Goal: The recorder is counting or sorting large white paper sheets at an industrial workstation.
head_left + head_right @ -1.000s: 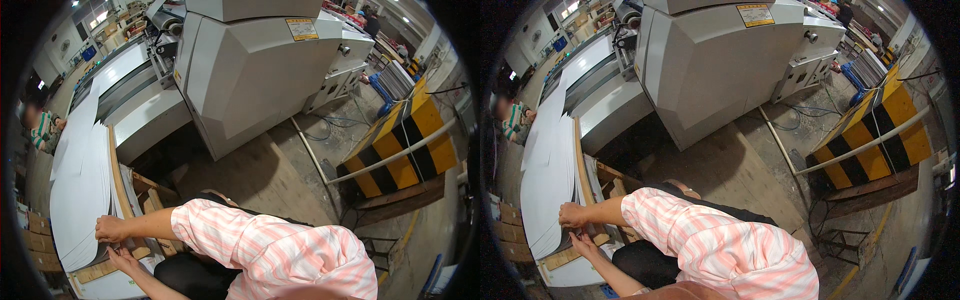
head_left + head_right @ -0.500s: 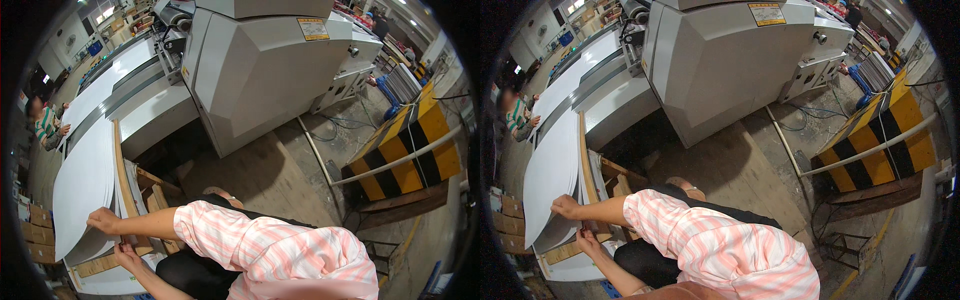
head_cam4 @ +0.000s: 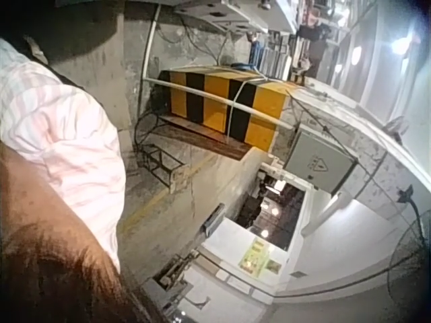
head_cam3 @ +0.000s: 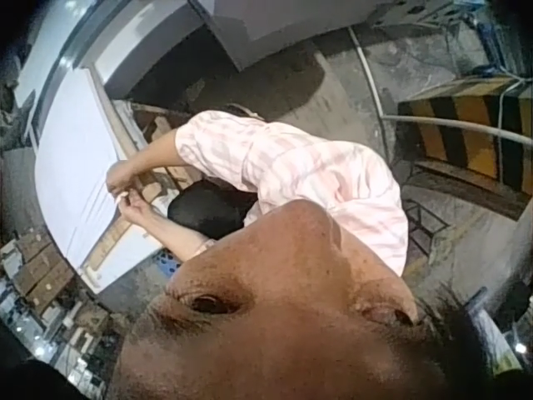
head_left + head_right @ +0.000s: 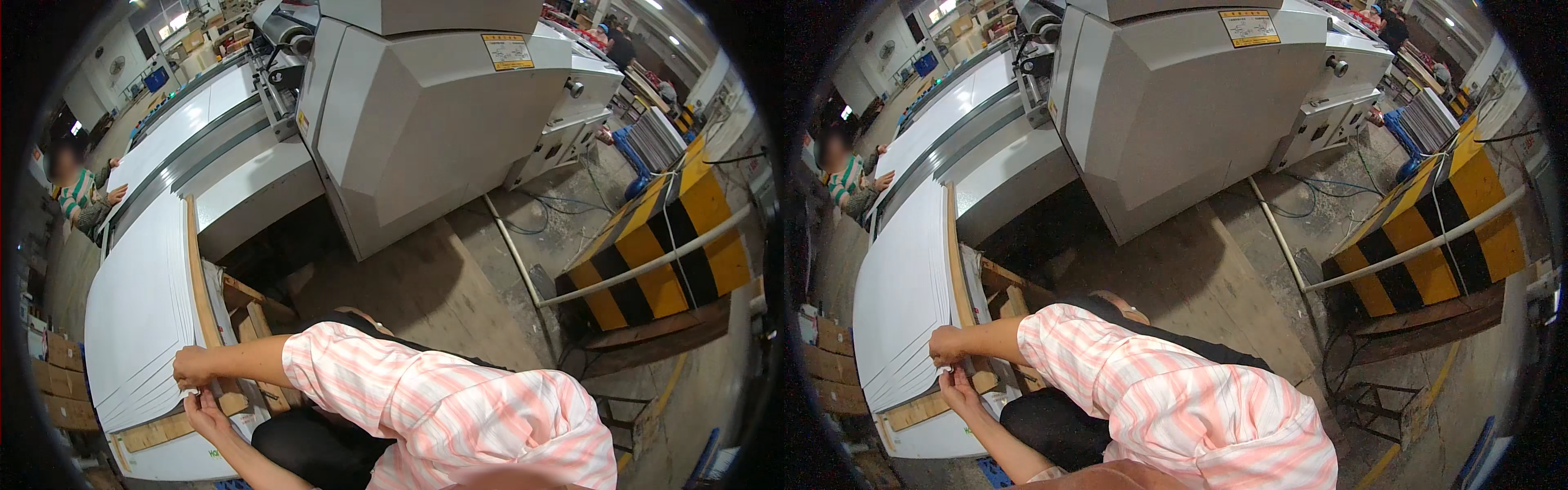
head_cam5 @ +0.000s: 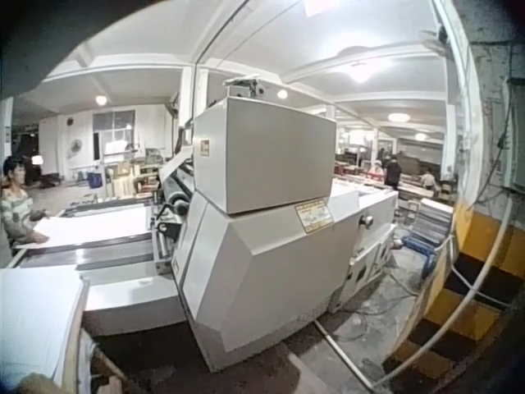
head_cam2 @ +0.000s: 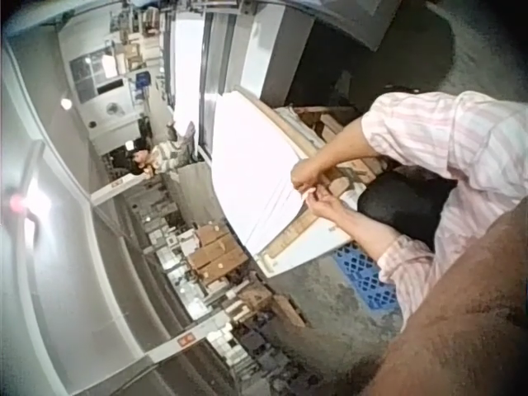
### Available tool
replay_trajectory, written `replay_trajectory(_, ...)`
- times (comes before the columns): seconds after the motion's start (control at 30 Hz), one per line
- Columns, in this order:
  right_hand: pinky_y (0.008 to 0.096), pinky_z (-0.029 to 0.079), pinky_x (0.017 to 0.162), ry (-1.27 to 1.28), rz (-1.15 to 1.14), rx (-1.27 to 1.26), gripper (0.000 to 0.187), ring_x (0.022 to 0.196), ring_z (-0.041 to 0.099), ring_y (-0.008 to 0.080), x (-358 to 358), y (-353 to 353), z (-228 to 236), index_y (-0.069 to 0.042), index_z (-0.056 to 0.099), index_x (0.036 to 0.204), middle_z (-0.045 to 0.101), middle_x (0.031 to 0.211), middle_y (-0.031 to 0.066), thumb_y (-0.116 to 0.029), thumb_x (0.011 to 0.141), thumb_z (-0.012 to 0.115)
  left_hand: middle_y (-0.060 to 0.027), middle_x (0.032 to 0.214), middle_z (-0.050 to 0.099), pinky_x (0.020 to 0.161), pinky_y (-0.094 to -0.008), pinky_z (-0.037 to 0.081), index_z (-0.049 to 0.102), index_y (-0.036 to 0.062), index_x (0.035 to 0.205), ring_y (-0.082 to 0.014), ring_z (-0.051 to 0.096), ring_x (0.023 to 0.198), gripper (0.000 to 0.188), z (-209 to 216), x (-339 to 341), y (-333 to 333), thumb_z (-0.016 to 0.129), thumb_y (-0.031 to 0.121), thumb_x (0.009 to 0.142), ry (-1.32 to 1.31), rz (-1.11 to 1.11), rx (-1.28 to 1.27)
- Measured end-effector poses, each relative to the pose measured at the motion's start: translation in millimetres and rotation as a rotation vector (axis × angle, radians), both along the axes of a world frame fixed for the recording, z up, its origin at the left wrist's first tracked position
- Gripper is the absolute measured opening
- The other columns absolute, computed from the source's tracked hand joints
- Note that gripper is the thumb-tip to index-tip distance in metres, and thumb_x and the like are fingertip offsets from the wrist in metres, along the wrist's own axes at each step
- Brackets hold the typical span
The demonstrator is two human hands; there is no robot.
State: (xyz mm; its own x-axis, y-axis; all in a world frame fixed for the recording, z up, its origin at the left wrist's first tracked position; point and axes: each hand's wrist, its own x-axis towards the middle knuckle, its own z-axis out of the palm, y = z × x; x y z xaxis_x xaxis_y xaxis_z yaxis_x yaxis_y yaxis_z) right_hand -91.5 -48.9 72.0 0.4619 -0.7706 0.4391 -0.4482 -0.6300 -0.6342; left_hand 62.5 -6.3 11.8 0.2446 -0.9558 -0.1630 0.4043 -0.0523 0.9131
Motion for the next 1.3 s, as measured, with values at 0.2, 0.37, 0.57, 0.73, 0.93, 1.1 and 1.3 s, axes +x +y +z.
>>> replay_trajectory(0.2, 0.0421, 0.046, 0.061, 0.001, 0.155, 0.007, 0.033, 0.068, 0.057, 0.0343, -3.3, 8.2, 15.4, -0.010, 0.066, 0.070, 0.061, 0.067, 0.0142, -0.040, 0.072, 0.053, -0.0144, 0.112, 0.046, 0.088, -0.0344, 0.042, 0.042, 0.0010, 0.116, -0.0233, 0.047, 0.100, 0.042, 33.7, -18.1, 19.4, 0.042, 0.034, 0.089, 0.157, 0.094, -0.069)
replay_trajectory(0.37, 0.0418, 0.045, 0.058, -0.113, 0.072, -0.225, 0.033, 0.062, 0.057, 0.0334, 0.7, -7.6, -2.1, -0.007, 0.063, 0.065, 0.059, 0.064, 0.0147, -0.038, 0.073, 0.054, -0.0124, 0.111, 0.046, 0.082, -0.0323, 0.046, 0.042, 0.0026, 0.118, -0.0221, 0.049, 0.097, 0.040, 29.6, -19.0, 11.6, 0.049, 0.026, 0.087, 0.130, 0.124, -0.056)
replay_trajectory(0.57, 0.0392, 0.041, 0.052, -0.712, -0.136, 0.259, 0.033, 0.056, 0.054, 0.0330, 18.2, -16.7, 21.1, -0.001, 0.057, 0.064, 0.055, 0.061, 0.0181, -0.032, 0.074, 0.053, -0.0094, 0.100, 0.048, 0.074, -0.0305, 0.050, 0.043, -0.0020, 0.117, -0.0178, 0.050, 0.084, 0.036, 15.4, -7.8, 11.3, 0.047, 0.001, 0.082, -0.086, 0.055, -0.051)
replay_trajectory(0.73, 0.0397, 0.042, 0.053, -0.652, -0.076, -0.009, 0.031, 0.059, 0.054, 0.0343, 15.4, -9.6, 22.1, -0.002, 0.059, 0.066, 0.056, 0.063, 0.0177, -0.032, 0.074, 0.055, -0.0146, 0.106, 0.048, 0.080, -0.0327, 0.048, 0.038, -0.0041, 0.120, -0.0201, 0.051, 0.089, 0.037, 16.9, -5.4, 6.3, 0.043, -0.001, 0.083, -0.081, 0.008, -0.054)
replay_trajectory(0.93, 0.0401, 0.046, 0.059, 0.111, 0.044, -0.123, 0.022, 0.064, 0.058, 0.0324, -1.0, -7.2, -5.0, -0.008, 0.063, 0.067, 0.060, 0.066, 0.0130, -0.028, 0.072, 0.056, -0.0137, 0.103, 0.049, 0.076, -0.0320, 0.049, 0.033, -0.0035, 0.123, -0.0208, 0.052, 0.087, 0.042, 30.8, -26.8, 16.5, 0.045, -0.002, 0.082, -0.103, 0.077, -0.039)
replay_trajectory(1.1, 0.0352, 0.047, 0.062, 0.318, 0.001, -0.433, 0.012, 0.078, 0.057, 0.0243, -0.5, -3.1, 1.6, -0.012, 0.062, 0.064, 0.060, 0.075, 0.0035, -0.023, 0.061, 0.061, -0.0128, 0.098, 0.051, 0.071, -0.0301, 0.049, 0.038, -0.0018, 0.119, -0.0199, 0.052, 0.084, 0.040, 9.8, -9.4, 1.5, 0.049, -0.001, 0.080, -0.119, 0.198, 0.003)
replay_trajectory(1.3, 0.0340, 0.047, 0.065, 0.231, 0.125, -0.608, 0.016, 0.081, 0.055, 0.0234, 12.5, 5.8, 11.9, -0.013, 0.062, 0.071, 0.058, 0.077, 0.0043, -0.022, 0.058, 0.062, -0.0113, 0.090, 0.053, 0.067, -0.0315, 0.048, 0.046, 0.0004, 0.104, -0.0212, 0.053, 0.077, 0.027, 3.8, 21.4, 3.4, 0.051, -0.001, 0.078, -0.059, 0.176, -0.024)
